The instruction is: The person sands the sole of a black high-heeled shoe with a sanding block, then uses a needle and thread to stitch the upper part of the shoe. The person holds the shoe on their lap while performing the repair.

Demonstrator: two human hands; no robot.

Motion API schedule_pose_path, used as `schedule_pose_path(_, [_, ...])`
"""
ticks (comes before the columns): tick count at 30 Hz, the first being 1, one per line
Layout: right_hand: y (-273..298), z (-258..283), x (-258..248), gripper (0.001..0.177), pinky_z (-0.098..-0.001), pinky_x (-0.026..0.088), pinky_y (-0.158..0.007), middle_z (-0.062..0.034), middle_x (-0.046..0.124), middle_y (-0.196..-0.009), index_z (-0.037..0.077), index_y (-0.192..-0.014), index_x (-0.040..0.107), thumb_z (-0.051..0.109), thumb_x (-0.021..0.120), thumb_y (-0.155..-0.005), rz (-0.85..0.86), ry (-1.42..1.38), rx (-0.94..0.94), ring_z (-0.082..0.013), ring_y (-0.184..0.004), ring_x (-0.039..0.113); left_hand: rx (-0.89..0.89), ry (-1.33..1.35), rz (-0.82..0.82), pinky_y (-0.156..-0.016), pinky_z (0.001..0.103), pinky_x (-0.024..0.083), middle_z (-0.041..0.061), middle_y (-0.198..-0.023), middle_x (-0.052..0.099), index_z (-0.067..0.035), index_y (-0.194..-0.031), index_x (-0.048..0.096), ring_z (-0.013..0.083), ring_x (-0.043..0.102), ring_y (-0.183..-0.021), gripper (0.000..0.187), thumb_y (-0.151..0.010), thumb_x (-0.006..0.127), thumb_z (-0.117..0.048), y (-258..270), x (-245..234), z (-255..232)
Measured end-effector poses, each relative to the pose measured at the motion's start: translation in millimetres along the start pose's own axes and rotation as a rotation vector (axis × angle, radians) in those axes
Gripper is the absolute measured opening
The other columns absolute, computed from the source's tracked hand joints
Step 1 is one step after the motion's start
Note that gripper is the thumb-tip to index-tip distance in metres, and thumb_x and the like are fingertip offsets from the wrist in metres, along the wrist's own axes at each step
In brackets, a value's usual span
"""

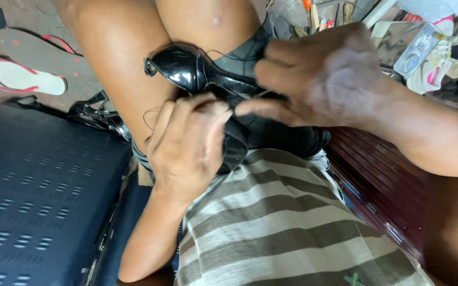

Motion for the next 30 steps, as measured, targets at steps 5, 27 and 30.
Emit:
schedule_pose_path(5, [-17, 2, 5, 0.041, -0.0322, 0.050, -0.059, -0.0060, 0.055, -0.105, 0.009, -0.099, 0.061, 0.048, 0.072, -0.095, -0.344, -0.415, -0.155, -0.0171, -0.075, 0.064, -0.139, 0.178, -0.018, -0.080, 0.035, 0.052, 0.012, -0.104, 0.068, -0.003, -0.106, 0.066, 0.0271, 0.063, -0.088, 0.008, -0.099, 0.071, -0.001, 7, 1, 11])
schedule_pose_path(27, [-2, 9, 1, 0.004, -0.0272, 0.042, -0.049, -0.0011, 0.059, -0.069, 0.007, -0.097, 0.059, 0.008, 0.063, -0.095, 0.100, -1.161, 0.111, -0.0104, -0.053, 0.052, -0.285, 0.509, 0.132, -0.081, 0.030, 0.064, 0.015, -0.112, 0.072, -0.001, -0.142, 0.054, 0.0181, 0.075, -0.094, 0.048, -0.098, 0.068, 0.009, -3, -5, 7])
schedule_pose_path(30, [-13, 21, -2, 0.008, -0.0296, 0.045, -0.051, 0.0003, 0.062, -0.072, 0.006, -0.100, 0.061, 0.009, 0.067, -0.095, -0.046, -1.045, 0.080, -0.0078, -0.056, 0.058, -0.189, 0.332, 0.183, -0.077, 0.028, 0.058, 0.008, -0.094, 0.066, -0.007, -0.148, 0.051, 0.0131, 0.066, -0.079, 0.064, -0.092, 0.081, 0.002, -11, -9, 8])
Point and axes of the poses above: each hand's wrist, its own y-axis away from the middle knuckle, its own x-axis out of the palm, z = x × y, the point moved 4 cm from there along -y, towards the middle knuckle
